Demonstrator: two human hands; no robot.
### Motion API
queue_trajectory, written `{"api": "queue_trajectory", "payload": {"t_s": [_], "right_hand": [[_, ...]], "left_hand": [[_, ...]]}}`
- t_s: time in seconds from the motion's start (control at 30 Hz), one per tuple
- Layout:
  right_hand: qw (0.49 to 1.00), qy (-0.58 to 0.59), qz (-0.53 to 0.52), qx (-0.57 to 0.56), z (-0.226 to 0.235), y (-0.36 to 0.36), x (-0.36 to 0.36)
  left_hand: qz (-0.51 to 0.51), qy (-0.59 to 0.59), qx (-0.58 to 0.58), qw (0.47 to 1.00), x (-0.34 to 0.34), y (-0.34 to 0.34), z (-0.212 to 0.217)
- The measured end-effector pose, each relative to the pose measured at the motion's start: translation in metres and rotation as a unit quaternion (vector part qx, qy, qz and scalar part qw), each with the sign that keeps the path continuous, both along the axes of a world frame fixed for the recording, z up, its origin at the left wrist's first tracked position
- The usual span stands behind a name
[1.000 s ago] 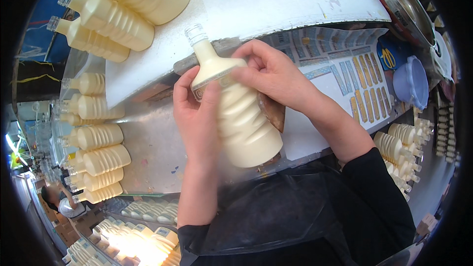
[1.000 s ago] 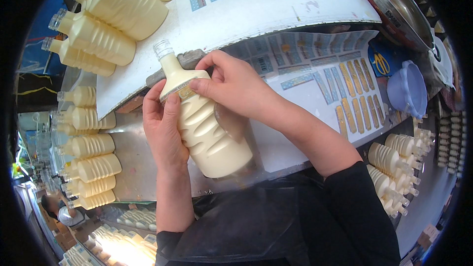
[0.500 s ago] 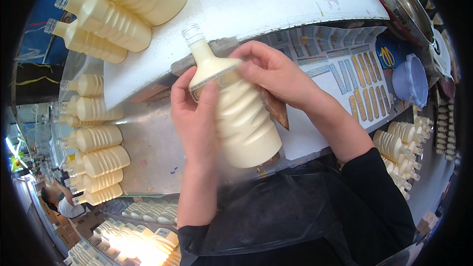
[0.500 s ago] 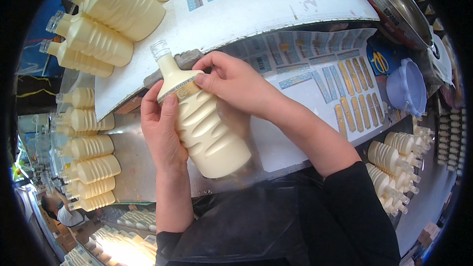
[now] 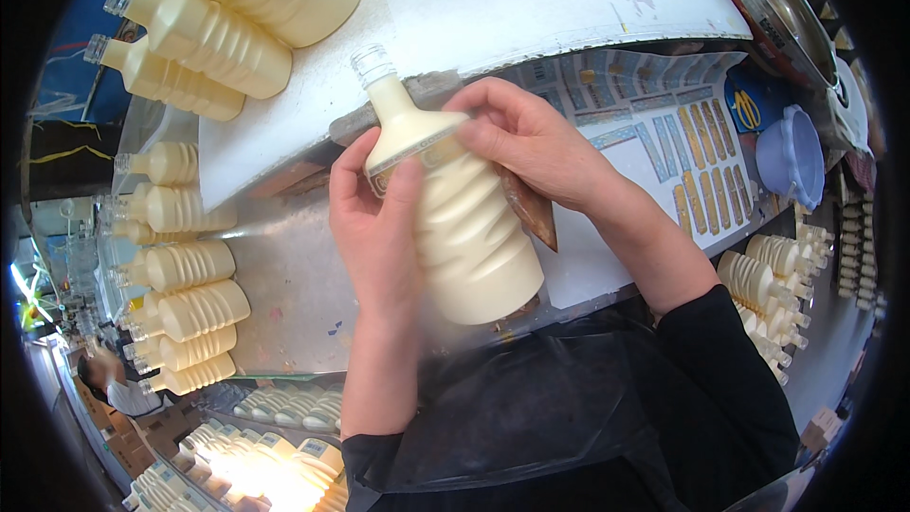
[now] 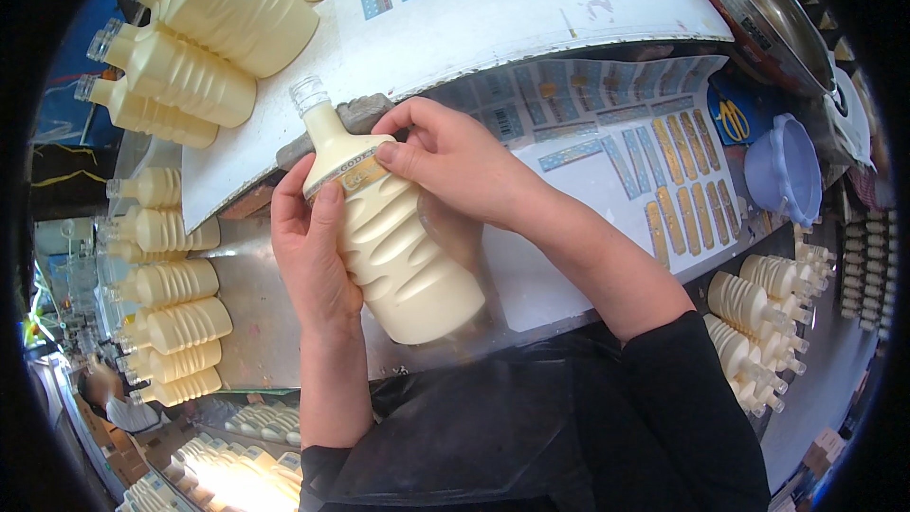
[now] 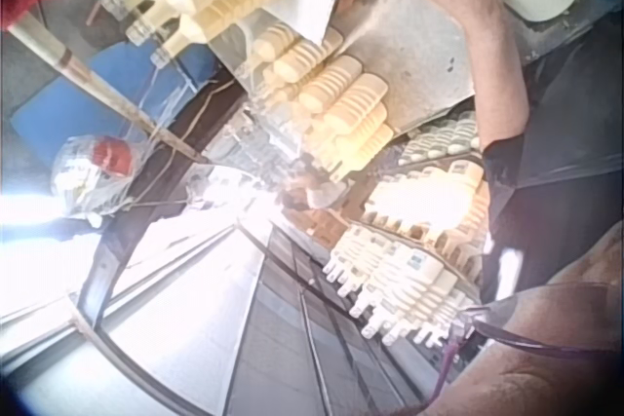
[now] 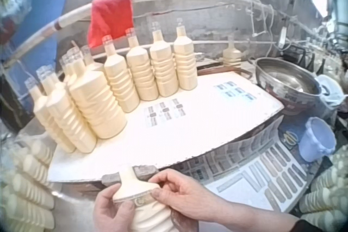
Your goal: The person applies adhesive labels to the bodies of cream-colored plastic bottles. They pick up a bottle, smooth a label onto its surface, and place it on a nearby stack before repeating the process with another bottle.
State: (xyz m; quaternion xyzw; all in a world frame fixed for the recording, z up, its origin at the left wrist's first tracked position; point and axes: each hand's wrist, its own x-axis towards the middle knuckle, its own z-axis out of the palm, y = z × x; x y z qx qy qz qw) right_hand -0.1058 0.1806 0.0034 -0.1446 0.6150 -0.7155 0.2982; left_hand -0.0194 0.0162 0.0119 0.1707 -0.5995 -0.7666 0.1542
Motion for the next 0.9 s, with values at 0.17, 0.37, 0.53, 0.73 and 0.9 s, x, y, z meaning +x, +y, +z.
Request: {"api": "queue_trajectory", "payload": {"t_s": [0.17,0.37,0.53,0.73,0.9], "right_hand": [[1.000,0.005,0.002,0.012,0.000,0.000,0.000],[1.000,0.006,-0.004,0.013,0.003,0.000,0.001],[0.999,0.020,0.000,0.029,0.002,0.000,0.001],[0.998,0.040,-0.017,0.036,0.003,-0.001,0.002],[0.946,0.184,-0.027,0.264,0.038,-0.007,0.011]], "left_hand": [[0.002,-0.002,0.003,1.000,0.000,0.000,0.000],[-0.006,-0.007,0.022,1.000,0.001,0.000,0.002],[-0.003,-0.011,0.023,1.000,0.000,-0.001,0.002],[-0.008,-0.008,0.030,0.999,0.000,-0.002,0.001],[-0.011,-0.003,0.028,1.000,0.000,-0.002,0.001]]}}
